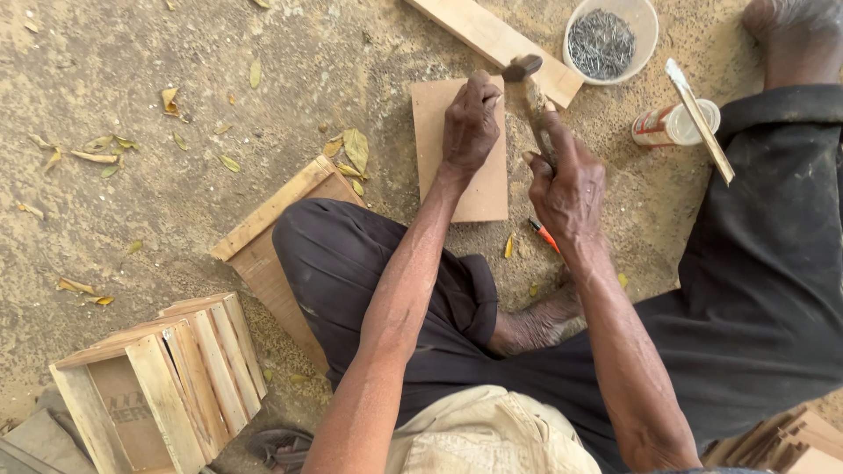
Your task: The person sits on the ground and hammers nails into a small wooden board placed over a wooden box, repeatedly taking nails from a bowl and driving them in with a hammer by hand. They reposition the board and use pliers at one point while working on the box.
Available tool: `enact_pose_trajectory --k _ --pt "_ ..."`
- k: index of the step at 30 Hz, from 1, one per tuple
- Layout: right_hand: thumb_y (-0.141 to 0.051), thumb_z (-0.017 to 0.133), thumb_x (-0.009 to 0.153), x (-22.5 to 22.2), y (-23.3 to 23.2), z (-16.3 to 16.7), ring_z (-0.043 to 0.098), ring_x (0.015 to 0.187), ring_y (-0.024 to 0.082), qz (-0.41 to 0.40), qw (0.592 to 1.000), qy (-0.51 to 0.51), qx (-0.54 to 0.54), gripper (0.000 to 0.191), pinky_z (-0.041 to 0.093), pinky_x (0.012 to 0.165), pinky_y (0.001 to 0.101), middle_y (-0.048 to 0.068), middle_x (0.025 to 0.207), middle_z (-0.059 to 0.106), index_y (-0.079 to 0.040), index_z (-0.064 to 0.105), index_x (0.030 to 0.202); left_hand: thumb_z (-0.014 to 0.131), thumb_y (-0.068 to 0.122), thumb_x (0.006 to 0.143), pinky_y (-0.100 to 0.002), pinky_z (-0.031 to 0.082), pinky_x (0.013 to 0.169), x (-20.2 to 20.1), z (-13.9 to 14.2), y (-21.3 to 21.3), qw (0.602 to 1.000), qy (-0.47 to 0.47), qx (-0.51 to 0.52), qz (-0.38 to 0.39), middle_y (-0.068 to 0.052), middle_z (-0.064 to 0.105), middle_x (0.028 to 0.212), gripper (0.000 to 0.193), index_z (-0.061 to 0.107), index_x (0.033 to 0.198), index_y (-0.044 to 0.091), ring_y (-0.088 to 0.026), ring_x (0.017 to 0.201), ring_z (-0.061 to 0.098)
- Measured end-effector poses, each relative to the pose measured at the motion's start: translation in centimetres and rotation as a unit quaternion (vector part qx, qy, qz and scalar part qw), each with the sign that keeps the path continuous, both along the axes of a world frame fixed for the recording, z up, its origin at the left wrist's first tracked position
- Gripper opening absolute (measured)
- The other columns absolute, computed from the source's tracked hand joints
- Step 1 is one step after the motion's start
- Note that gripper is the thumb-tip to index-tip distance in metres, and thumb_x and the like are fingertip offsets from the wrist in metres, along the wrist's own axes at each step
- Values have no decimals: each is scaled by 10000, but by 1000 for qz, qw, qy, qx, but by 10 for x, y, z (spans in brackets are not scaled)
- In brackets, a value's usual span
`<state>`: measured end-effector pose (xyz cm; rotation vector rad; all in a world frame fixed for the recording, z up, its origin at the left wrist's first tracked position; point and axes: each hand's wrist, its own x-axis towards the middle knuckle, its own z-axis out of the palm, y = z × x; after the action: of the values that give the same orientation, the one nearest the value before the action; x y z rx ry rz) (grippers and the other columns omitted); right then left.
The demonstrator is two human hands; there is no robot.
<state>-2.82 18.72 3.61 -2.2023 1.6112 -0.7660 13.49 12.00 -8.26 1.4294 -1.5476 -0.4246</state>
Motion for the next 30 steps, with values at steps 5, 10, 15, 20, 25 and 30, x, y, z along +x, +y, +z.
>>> enact_pose_trajectory --k 5,10,15,20,25,30 --pt "-144 768 948 1 3 -2 509 509 192 -6 993 79 90 513 420 421 390 115 715 663 -193 574 1420 551 68 1052 -336 660 707 1 3 0 1000 18 -20 0 -96 691 914 245 491 1279 -4 -245 831 732" --pt "-76 688 998 2 6 -3 520 574 157 0 999 36 38 512 429 453 317 104 794 663 -187 548 1479 567 58 1031 -356 655 738 1 3 0 999 7 -31 2 -95 697 932 222 497 1237 12 -245 856 731" --pt "-119 727 1013 -1 3 2 490 511 160 -4 998 43 43 472 403 413 332 96 763 679 -195 568 1451 596 29 1030 -341 665 755 2 0 1 999 -5 -40 -3 -104 689 992 197 515 1210 44 -249 885 731" --pt "-141 750 978 -5 3 7 584 587 155 3 1000 -12 -2 515 474 475 319 161 895 724 -178 561 1455 701 315 879 -509 479 1049 6 3 7 996 -83 -5 26 -205 594 1300 642 477 1380 -17 -383 1233 573" --pt "-61 720 985 2 -1 0 603 598 180 -5 1000 4 23 493 501 476 350 159 908 739 -174 572 1441 794 449 751 -546 239 1233 8 15 12 977 -187 94 40 -147 497 1499 853 481 1425 30 -345 1443 392" --pt "-53 717 950 3 -5 -3 560 523 220 -4 995 31 94 558 468 438 388 159 787 697 -162 540 1468 740 340 767 -520 276 1273 2 20 12 964 -222 132 61 -93 522 1499 742 518 1426 79 -301 1468 412"
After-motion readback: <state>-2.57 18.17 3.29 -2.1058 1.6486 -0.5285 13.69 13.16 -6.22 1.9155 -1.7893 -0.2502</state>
